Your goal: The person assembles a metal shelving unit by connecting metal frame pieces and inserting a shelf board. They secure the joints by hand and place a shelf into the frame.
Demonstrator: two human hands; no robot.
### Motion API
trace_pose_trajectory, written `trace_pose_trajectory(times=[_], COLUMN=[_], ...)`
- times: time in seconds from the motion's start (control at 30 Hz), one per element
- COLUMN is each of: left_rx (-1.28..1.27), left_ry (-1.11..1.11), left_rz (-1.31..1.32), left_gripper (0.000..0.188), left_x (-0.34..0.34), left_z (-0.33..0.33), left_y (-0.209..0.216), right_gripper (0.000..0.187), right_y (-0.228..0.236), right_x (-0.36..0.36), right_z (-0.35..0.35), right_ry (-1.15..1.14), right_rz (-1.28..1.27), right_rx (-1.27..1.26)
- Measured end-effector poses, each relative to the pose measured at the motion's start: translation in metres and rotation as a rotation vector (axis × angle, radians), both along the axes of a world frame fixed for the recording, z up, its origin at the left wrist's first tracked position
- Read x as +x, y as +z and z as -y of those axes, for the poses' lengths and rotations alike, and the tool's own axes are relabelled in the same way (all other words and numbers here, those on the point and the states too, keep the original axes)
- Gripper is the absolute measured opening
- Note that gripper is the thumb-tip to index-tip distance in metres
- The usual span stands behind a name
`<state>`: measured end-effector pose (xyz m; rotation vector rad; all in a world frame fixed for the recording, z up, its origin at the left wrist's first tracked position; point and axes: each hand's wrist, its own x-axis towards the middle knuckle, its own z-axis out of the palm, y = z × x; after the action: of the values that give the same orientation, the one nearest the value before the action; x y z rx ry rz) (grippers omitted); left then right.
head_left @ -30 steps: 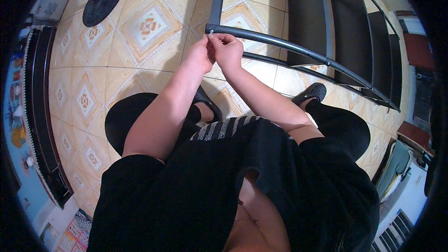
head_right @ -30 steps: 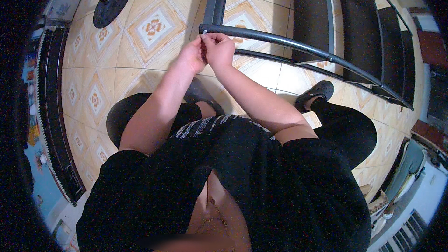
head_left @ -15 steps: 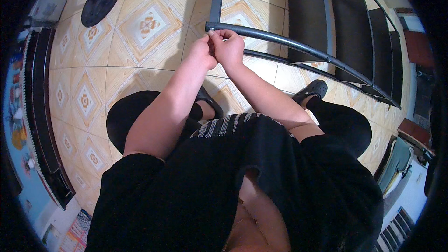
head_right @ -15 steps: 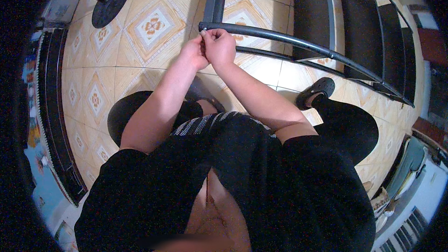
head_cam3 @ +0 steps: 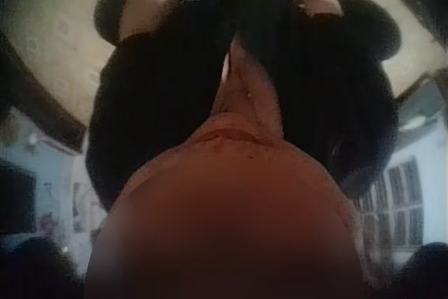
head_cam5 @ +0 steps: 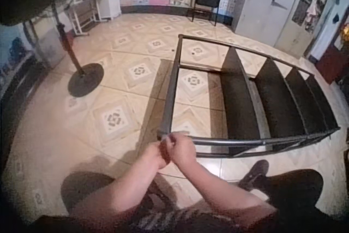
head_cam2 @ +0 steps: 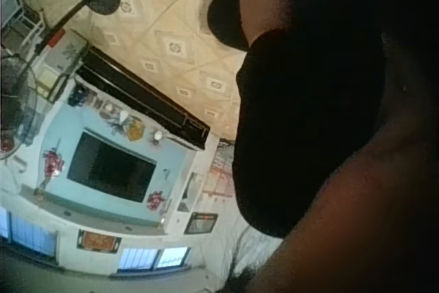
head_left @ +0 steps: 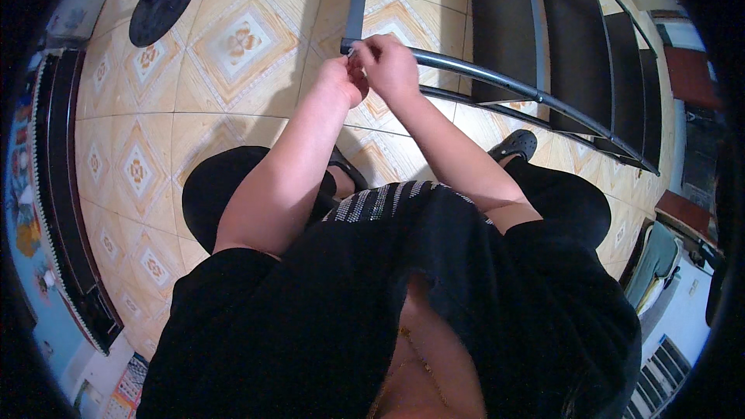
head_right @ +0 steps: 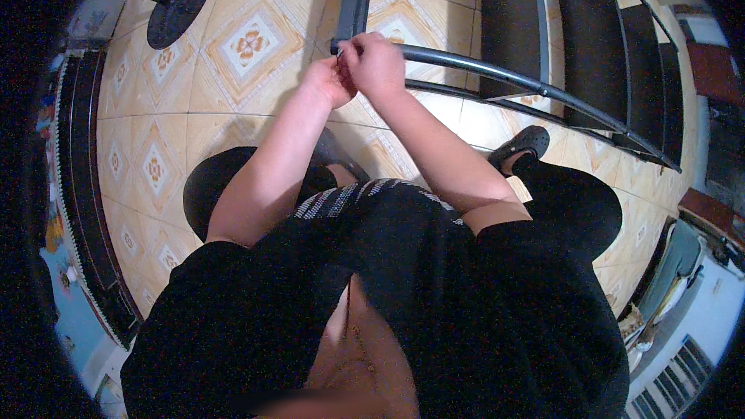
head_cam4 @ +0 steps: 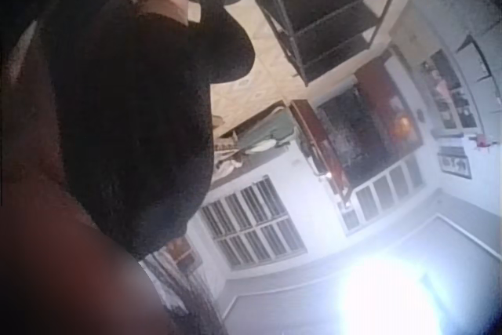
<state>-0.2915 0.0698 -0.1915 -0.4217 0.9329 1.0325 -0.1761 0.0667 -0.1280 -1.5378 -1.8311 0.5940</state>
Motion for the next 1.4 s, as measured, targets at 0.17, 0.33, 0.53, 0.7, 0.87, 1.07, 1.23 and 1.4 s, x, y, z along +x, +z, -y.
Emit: trace_pose_trajectory(times=[0.17, 0.33, 0.53, 0.7, 0.87, 1.07, 1.23, 1.4], left_rx=[-0.095, -0.110, -0.096, -0.066, -0.047, -0.024, -0.027, 0.021], left_ry=[-0.030, 0.054, 0.083, 0.110, 0.142, 0.131, 0.091, 0.186], left_rz=[-0.125, -0.143, -0.164, -0.162, -0.065, -0.122, -0.147, -0.002], left_gripper=[0.025, 0.025, 0.022, 0.021, 0.020, 0.018, 0.021, 0.014], left_x=[0.012, 0.014, 0.011, 0.014, 0.011, 0.017, 0.018, 0.014], left_z=[0.004, 0.013, 0.013, 0.008, 0.005, 0.002, 0.005, 0.002], left_y=[0.040, 0.029, 0.022, 0.016, -0.005, 0.003, 0.009, 0.008], right_gripper=[0.017, 0.024, 0.027, 0.025, 0.021, 0.017, 0.016, 0.018], right_y=[-0.004, -0.012, -0.009, -0.008, -0.003, -0.004, -0.005, -0.007], right_x=[0.022, 0.023, 0.017, 0.018, 0.015, 0.013, 0.010, 0.006], right_z=[-0.017, -0.016, -0.014, -0.015, -0.011, -0.008, -0.005, -0.006], right_ry=[0.075, 0.227, 0.172, 0.172, 0.190, 0.156, 0.221, 0.214], right_rz=[0.032, -0.024, 0.011, 0.013, 0.013, 0.049, 0.096, 0.063], right_rx=[0.111, 0.150, 0.060, 0.031, 0.057, 0.084, 0.268, 0.278])
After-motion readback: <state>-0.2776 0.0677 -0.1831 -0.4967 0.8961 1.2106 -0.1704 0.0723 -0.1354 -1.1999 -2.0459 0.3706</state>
